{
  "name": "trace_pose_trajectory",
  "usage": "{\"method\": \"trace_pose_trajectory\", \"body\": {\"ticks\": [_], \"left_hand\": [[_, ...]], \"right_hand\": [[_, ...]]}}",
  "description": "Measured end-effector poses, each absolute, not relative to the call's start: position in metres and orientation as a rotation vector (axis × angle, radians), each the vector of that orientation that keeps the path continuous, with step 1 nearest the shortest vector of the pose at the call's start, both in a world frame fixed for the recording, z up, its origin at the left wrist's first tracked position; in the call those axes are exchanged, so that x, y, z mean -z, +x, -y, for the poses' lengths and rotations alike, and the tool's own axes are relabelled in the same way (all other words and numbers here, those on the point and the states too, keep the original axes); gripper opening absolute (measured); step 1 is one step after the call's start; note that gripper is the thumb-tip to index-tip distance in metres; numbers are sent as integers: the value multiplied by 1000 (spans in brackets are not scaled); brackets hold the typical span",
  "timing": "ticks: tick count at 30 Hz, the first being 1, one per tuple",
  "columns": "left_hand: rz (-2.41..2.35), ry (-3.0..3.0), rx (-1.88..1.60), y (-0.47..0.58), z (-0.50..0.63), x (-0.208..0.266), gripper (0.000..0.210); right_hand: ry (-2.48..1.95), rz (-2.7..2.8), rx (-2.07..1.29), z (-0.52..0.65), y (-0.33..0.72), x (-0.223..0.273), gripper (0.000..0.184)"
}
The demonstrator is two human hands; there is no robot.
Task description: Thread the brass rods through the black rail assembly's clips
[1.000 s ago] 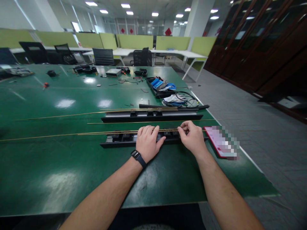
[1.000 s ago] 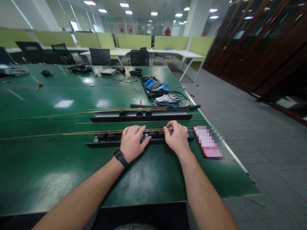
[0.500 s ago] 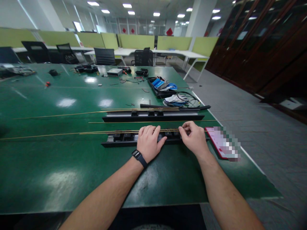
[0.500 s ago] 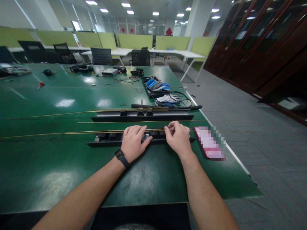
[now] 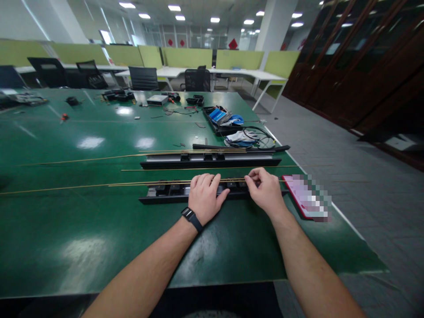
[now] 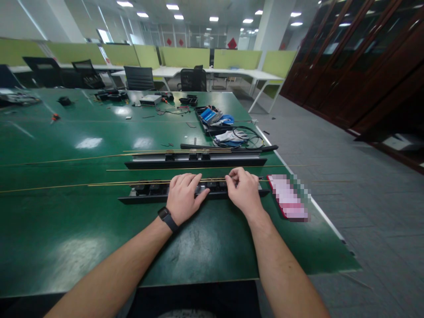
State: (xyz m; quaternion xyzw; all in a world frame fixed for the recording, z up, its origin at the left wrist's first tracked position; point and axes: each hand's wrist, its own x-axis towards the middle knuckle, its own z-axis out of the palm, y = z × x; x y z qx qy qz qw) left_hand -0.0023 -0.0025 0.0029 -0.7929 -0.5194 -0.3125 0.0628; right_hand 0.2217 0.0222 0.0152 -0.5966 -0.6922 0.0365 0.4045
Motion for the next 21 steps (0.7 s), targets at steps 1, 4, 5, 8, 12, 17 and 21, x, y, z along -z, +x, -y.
{"method": "trace_pose_trajectory", "body": {"ticks": [1, 4, 5, 8, 12, 17, 21], "left_hand": [[1570, -2396, 939, -2, 2, -3, 45], [1567, -2394, 932, -2, 2, -3, 45], [1565, -2395, 933, -2, 2, -3, 45], [1559, -2397, 941, -3, 2, -2, 45], [1557, -2394, 949, -3, 1, -1, 45], [1562, -2396, 947, -3, 1, -1, 44], [1568, -2393, 952, -3, 2, -2, 44]], "right_hand": [[-1505, 1746, -90, -22, 222, -15, 15], [-1513, 1736, -94, -23, 222, -14, 15], [-1517, 1732, -99, -23, 222, -14, 15], [-1529, 1727, -108, -23, 223, -15, 16], [-1554, 1710, -96, -23, 224, -16, 15], [-1551, 1717, -80, -22, 225, -16, 14], [-1522, 1738, -80, -22, 223, -16, 16]]}}
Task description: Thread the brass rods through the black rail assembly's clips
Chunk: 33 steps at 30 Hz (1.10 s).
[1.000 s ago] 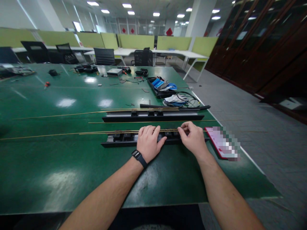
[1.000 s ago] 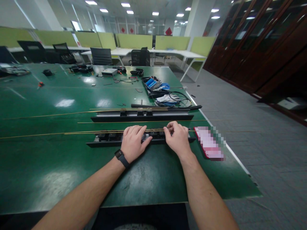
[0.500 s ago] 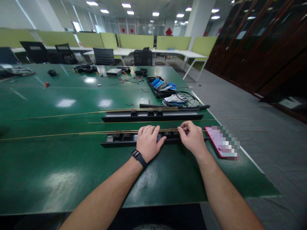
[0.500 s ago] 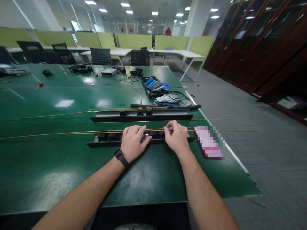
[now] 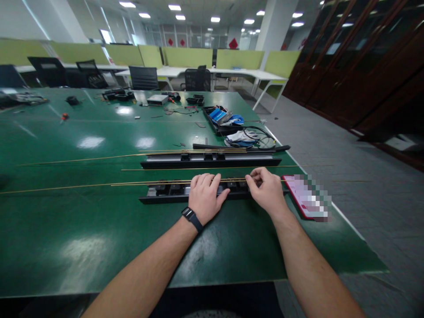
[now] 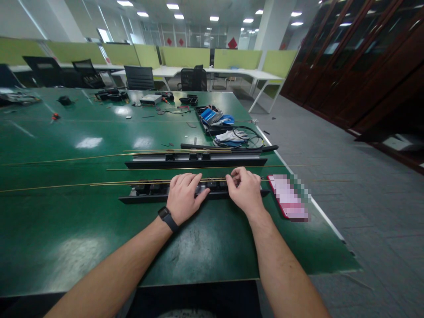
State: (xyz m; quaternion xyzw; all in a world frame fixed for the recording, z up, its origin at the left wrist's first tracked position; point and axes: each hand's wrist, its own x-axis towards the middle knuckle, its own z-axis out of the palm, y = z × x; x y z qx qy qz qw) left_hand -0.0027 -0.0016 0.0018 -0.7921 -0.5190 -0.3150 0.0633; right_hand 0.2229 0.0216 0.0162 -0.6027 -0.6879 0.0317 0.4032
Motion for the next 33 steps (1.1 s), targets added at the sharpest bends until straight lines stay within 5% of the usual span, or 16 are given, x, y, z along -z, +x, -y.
{"method": "trace_pose_trajectory", "body": {"ticks": [33], "left_hand": [[1570, -2398, 955, -4, 2, -2, 45]], "right_hand": [[-1523, 1728, -78, -22, 222, -17, 20]]}}
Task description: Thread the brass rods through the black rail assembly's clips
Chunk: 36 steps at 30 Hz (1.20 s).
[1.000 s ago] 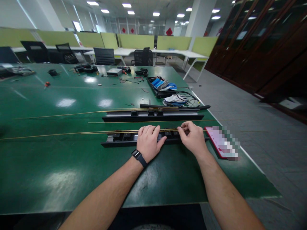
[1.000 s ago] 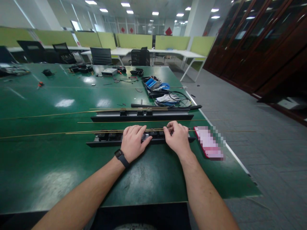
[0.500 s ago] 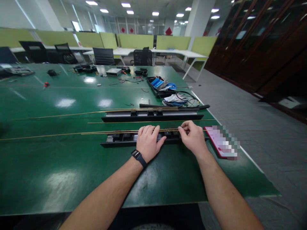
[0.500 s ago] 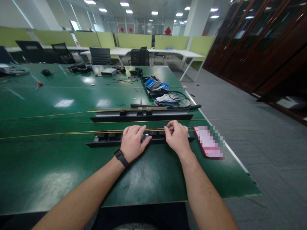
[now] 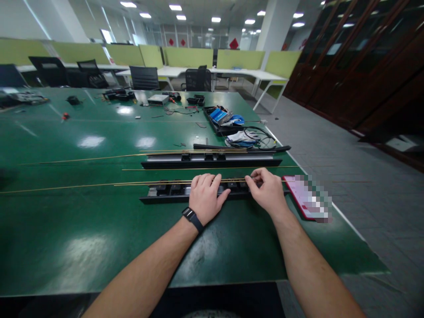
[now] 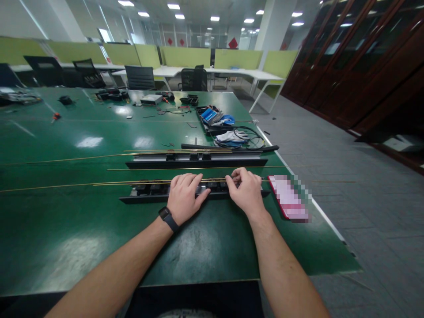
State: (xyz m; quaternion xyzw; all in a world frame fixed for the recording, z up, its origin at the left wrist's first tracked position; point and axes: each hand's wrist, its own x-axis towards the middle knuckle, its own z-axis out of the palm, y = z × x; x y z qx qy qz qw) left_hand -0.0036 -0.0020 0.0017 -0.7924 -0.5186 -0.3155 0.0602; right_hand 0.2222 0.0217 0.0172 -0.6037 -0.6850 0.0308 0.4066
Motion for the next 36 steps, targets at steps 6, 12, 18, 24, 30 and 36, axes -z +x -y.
{"method": "trace_pose_trajectory", "body": {"ticks": [6, 12, 18, 24, 30, 36], "left_hand": [[1568, -2398, 943, -3, 1, -2, 45], [1566, -2384, 938, -2, 1, -1, 45], [1553, -2376, 951, -2, 1, -1, 44], [1544, -2380, 951, -3, 1, -1, 45], [1544, -2387, 954, -4, 1, 0, 45], [1556, -2386, 947, -4, 1, -1, 44]], "right_hand": [[-1499, 1754, -82, -23, 222, -15, 17], [-1494, 1753, -84, -23, 222, -13, 16], [-1511, 1730, -99, -23, 223, -14, 14], [-1538, 1711, -95, -23, 224, -14, 15], [-1560, 1697, -94, -23, 225, -16, 14], [-1529, 1714, -74, -23, 224, -15, 16]]}}
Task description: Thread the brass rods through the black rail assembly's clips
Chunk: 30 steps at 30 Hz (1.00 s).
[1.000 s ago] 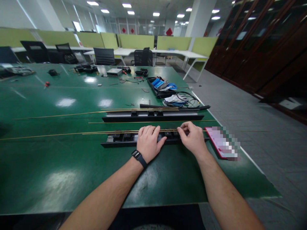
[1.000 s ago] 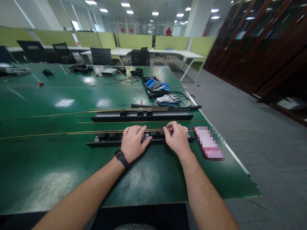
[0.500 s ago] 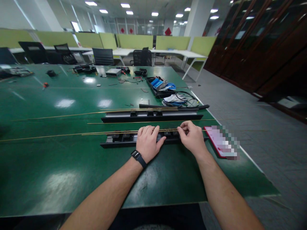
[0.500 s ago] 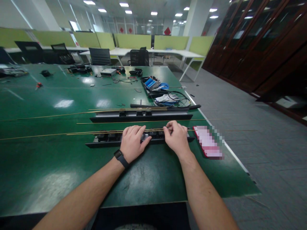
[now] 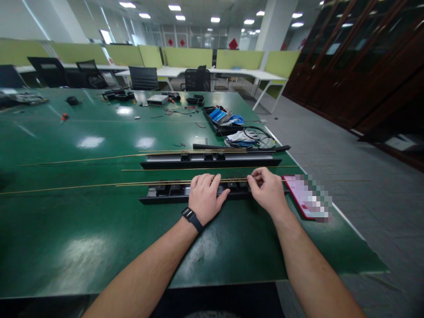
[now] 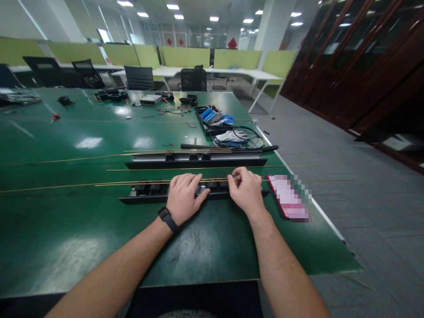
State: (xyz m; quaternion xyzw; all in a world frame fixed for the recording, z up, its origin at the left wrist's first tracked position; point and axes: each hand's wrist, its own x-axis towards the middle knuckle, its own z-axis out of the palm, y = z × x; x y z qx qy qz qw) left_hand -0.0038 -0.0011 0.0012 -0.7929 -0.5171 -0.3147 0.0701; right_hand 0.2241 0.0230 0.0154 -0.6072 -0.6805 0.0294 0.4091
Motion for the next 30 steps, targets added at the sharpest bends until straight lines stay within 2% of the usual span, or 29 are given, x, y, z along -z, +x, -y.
{"method": "trace_pose_trajectory", "body": {"ticks": [30], "left_hand": [[1566, -2394, 961, -4, 2, -2, 44]], "right_hand": [[-1534, 1732, -79, -22, 223, -17, 18]]}}
